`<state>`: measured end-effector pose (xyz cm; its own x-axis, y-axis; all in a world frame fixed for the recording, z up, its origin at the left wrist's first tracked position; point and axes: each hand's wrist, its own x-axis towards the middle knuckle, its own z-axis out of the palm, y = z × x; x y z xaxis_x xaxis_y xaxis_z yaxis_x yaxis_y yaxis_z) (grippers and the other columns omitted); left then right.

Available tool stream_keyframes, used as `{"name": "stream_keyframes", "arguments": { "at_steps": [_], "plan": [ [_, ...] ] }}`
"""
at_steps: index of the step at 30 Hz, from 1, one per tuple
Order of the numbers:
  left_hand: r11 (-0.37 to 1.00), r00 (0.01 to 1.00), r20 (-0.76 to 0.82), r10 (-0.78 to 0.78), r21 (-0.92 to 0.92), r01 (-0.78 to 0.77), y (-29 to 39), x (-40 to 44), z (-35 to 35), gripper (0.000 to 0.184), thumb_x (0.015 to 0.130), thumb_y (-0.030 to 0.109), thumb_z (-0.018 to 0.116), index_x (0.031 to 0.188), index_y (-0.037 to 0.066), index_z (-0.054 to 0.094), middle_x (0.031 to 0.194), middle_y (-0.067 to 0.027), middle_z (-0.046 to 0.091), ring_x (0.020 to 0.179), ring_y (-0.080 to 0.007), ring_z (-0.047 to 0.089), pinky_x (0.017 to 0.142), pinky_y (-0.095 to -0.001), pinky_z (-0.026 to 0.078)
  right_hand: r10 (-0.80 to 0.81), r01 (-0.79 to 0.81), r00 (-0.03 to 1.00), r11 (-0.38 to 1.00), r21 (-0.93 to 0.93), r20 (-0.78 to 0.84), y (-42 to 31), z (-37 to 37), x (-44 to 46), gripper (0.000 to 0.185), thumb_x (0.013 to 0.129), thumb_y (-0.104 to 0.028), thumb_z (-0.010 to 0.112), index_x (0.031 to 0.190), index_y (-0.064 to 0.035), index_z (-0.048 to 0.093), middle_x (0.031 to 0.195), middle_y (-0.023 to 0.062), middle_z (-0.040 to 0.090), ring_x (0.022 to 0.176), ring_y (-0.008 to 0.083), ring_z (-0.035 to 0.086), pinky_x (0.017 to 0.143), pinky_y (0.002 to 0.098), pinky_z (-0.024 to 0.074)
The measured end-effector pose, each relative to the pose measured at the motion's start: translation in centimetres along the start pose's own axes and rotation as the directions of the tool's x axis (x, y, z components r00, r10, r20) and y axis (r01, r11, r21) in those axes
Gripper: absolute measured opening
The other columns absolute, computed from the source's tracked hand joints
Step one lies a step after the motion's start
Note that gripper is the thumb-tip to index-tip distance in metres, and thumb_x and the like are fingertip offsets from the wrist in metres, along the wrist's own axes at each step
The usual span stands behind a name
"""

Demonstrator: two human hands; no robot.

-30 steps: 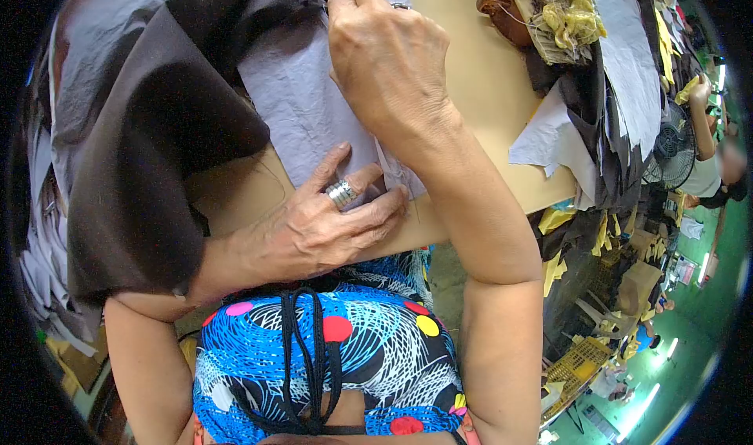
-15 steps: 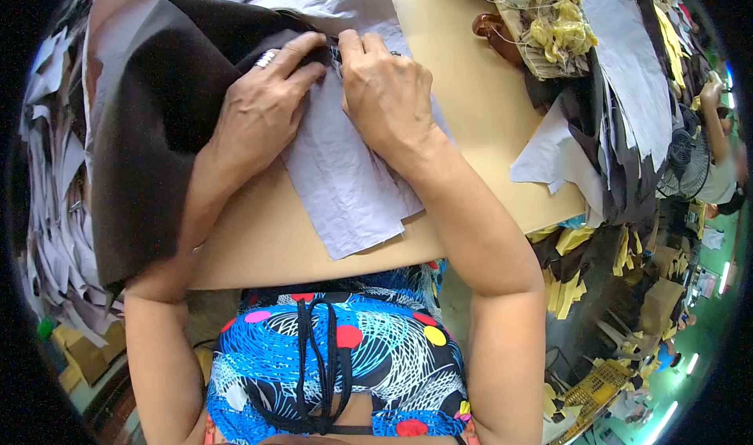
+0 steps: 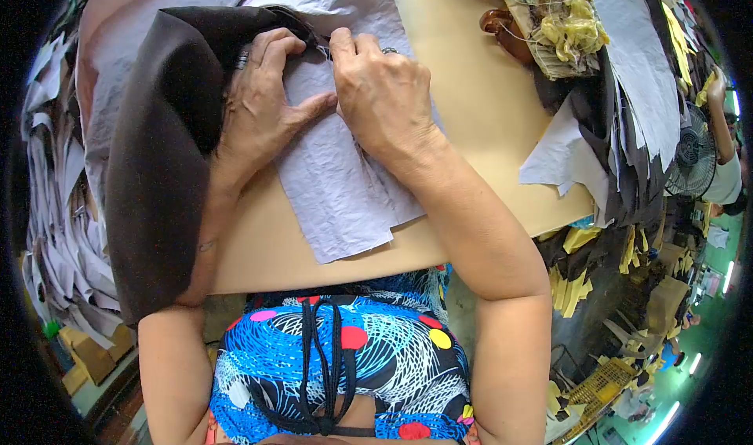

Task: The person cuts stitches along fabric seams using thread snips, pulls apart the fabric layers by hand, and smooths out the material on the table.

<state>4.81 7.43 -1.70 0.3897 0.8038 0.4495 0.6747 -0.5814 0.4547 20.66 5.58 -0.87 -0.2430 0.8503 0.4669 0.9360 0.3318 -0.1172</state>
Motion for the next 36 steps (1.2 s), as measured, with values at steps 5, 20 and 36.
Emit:
{"name": "stream_keyframes", "arguments": {
  "at_steps": [5, 20, 36],
  "plan": [
    [0.997, 1.0, -0.008, -0.001, -0.083, 0.001, -0.3, 0.0, 0.3, 0.061, 0.065, 0.025, 0.08, 0.111, 0.001, 0.049, 0.113, -0.0133, 0.049, 0.106, -0.031, 0.052, 0.089, -0.0395, 0.044, 0.085, -0.087, 0.992, 0.996, 0.023, 0.096, -0.2, -0.1, -0.2, 0.032, 0.082, -0.012, 0.064, 0.112, -0.0089, 0.055, 0.091, 0.0113, 0.065, 0.072, 0.0327, 0.066, 0.06, 0.0411, 0.0535],
    [0.995, 0.999, -0.046, -0.012, -0.098, 0.008, -0.3, -0.1, 0.4, 0.071, 0.064, 0.023, 0.083, 0.12, -0.002, 0.047, 0.121, -0.0148, 0.05, 0.113, -0.0322, 0.053, 0.095, -0.0375, 0.044, -0.031, 0.032, 0.999, 0.999, 0.035, -0.038, 0.2, 0.2, -0.3, 0.014, 0.084, -0.009, 0.057, 0.096, -0.0067, 0.05, 0.08, 0.012, 0.063, 0.065, 0.0301, 0.067, 0.055, 0.0392, 0.0538],
    [0.995, 0.999, -0.036, -0.028, -0.095, 0.024, -0.6, -0.2, 0.9, 0.07, 0.066, 0.026, 0.081, 0.121, -0.002, 0.048, 0.121, -0.0151, 0.05, 0.114, -0.0323, 0.052, 0.096, -0.0374, 0.043, 0.039, -0.026, 0.996, 0.989, 0.144, -0.085, 0.7, 1.0, -0.6, 0.026, 0.084, -0.01, 0.064, 0.107, -0.007, 0.054, 0.088, 0.014, 0.066, 0.073, 0.0318, 0.066, 0.059, 0.0404, 0.0518]
  ]
}}
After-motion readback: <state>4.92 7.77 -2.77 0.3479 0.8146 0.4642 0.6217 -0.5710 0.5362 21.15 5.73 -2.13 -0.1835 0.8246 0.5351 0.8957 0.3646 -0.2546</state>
